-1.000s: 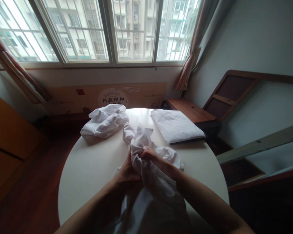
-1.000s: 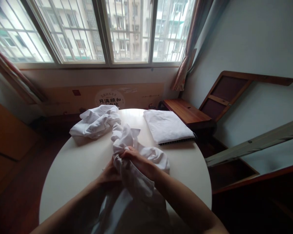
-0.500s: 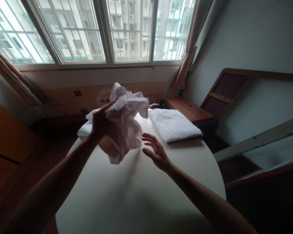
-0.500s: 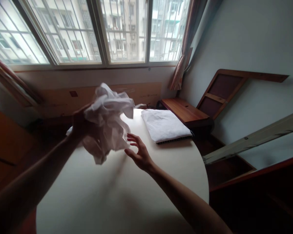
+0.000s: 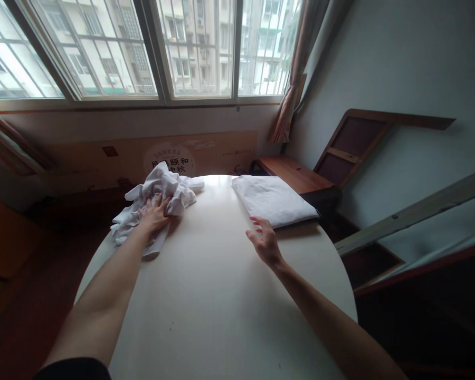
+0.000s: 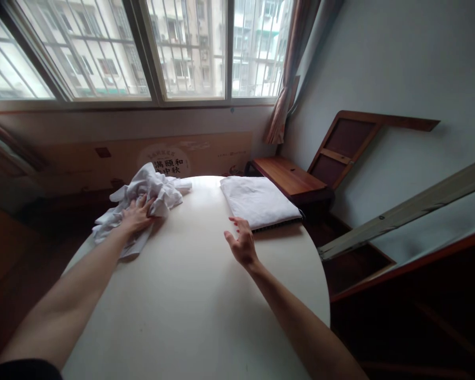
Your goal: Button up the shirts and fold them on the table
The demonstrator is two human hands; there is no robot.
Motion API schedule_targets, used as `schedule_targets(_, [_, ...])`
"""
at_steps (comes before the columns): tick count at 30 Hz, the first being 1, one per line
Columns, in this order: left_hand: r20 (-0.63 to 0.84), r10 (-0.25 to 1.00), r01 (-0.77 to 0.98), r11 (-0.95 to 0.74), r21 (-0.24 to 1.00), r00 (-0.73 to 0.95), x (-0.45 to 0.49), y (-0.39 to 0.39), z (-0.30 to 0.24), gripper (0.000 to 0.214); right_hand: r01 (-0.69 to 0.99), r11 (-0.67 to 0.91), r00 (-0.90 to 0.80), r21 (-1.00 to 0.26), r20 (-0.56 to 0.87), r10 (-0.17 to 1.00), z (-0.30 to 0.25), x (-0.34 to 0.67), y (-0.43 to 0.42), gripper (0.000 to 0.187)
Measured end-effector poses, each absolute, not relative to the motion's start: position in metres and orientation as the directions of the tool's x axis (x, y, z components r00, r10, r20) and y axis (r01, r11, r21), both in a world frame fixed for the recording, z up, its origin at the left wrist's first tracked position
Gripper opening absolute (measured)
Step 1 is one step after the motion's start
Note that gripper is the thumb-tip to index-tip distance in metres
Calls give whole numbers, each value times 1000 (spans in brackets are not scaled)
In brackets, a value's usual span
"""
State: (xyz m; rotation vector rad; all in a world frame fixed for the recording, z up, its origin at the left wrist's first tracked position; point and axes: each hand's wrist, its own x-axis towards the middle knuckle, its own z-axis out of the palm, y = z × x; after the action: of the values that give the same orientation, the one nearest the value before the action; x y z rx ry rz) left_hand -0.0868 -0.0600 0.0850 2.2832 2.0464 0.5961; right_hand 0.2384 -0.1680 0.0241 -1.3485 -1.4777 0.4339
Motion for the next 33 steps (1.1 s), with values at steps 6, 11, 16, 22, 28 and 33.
schedule_targets(6, [42,995,994,-94,57,91,-107,-35,55,78,872,-132,345,-472,400,849,42,302,-105,57])
schedule_targets(11, [233,957,976,-197,89,172,-116,-34,42,72,918,-324,369,-230,191,909,33,330,-82,39])
schedule_targets(16, [547,834,938,-245,243,76,-100,-66,39,53,931,-268,330,-248,259,908,23,331,-79,16])
schedule_targets(22, [553,833,607,-431,668,-17,-34,-115,40,43,855,-69,372,-515,515,772,44,316,-83,20])
schedule_targets(28, [-213,881,-361,379,852,422,28,-140,35,83,747,649,-300,-148,796,526,44,254,-174,15])
schedule_targets(33, [-252,840,-389,462,797,481,36,-147,26,52,427,904,-779,-7,505,371,29,236,-232,14])
